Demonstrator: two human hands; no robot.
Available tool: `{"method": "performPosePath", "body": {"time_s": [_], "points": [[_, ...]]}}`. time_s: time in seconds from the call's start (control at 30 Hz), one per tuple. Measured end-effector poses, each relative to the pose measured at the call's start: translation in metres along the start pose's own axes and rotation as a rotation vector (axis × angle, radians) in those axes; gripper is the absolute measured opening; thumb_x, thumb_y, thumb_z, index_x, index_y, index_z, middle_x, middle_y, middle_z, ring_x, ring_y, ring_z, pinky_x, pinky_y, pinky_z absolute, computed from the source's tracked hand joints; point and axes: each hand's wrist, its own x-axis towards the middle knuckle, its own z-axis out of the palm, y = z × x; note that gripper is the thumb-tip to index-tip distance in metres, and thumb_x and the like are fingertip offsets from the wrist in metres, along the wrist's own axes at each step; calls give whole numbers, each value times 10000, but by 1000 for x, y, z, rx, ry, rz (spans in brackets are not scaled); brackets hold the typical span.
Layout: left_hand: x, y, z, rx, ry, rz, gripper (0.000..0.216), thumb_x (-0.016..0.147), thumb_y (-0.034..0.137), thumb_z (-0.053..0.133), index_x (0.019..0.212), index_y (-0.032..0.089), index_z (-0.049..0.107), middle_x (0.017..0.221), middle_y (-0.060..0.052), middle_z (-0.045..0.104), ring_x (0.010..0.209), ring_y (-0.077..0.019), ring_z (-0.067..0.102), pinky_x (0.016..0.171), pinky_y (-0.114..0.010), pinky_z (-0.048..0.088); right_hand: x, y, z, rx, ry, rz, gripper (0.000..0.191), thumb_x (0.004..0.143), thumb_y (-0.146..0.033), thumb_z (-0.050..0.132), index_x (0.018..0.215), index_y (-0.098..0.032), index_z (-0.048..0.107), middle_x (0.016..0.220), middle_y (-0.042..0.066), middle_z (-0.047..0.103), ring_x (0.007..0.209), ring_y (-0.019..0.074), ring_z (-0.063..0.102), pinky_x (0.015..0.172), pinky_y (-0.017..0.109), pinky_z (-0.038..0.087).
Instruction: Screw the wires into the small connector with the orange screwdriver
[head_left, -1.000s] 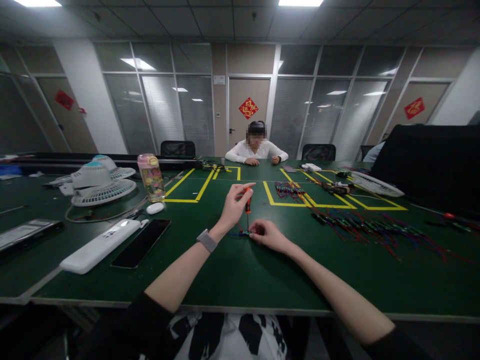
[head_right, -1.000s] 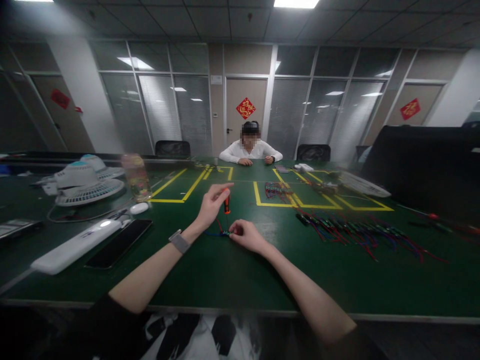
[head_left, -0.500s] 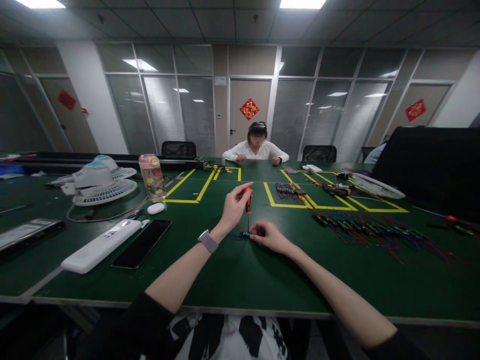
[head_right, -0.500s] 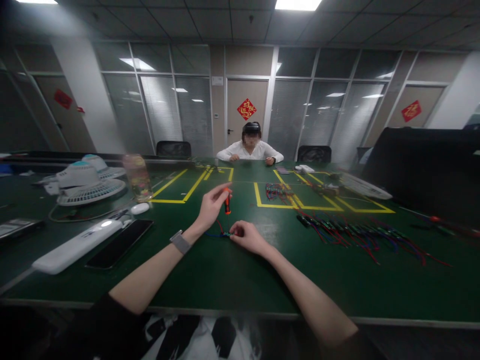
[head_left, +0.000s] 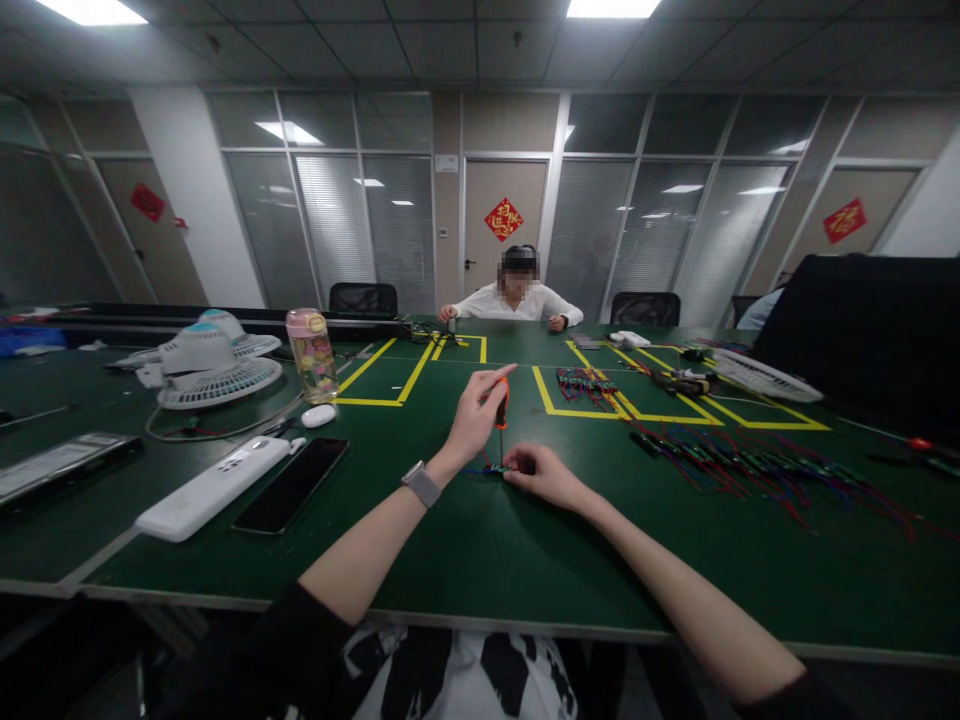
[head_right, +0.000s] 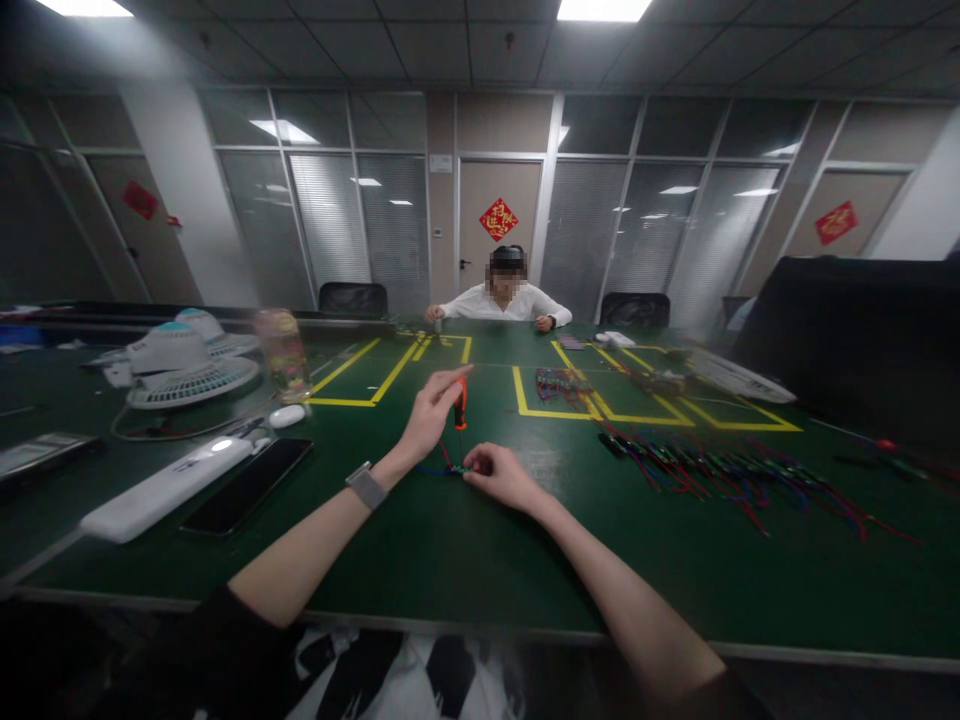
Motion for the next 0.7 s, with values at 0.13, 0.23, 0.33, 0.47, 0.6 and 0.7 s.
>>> {"method": "performPosePath", "body": {"time_s": [0.13,0.23,0.33,0.47,0.6,0.7], "points": [[0,1,1,-99,-55,-52,344,855,296,484,1169,188,574,975,-61,626,842,-141,602,764,-267,474,0,1,0,-7,4,15,153,728,-199,615,868,-140,629,698,-6,556,622,107,496,583,224,398],[-1,2,2,31,41,14,272,790,318,588,1026,198,648,975,-54,601,866,-144,581,768,-250,464,0,0,1,-7,11,17,155,716,-192,627,861,-137,630,695,-8,556,621,108,499,589,227,404],[0,0,1,1,18,-2,271,841,313,509,1053,210,642,1049,-64,592,945,-154,571,799,-254,457,0,-2,1,-10,10,20,163,712,-194,637,865,-136,633,695,-7,558,626,110,502,595,231,407],[2,-2,0,-116,-48,-72,318,857,300,474,1126,183,598,943,-57,630,812,-138,600,735,-259,471,0,-2,0,-12,11,23,159,731,-207,625,873,-135,638,699,-3,561,624,109,505,590,229,409],[3,-2,-1,22,48,-15,258,791,318,582,1003,197,666,1014,-59,590,875,-141,574,752,-238,459,0,-1,0,-17,6,29,157,742,-211,614,877,-135,638,685,-5,562,608,107,504,581,227,407],[4,-2,-1,-107,-36,-78,317,851,322,485,1107,193,621,1053,-74,607,888,-147,593,762,-254,463,0,0,0,-15,4,30,155,740,-212,615,873,-135,636,692,-2,567,614,109,507,588,230,409]]}}
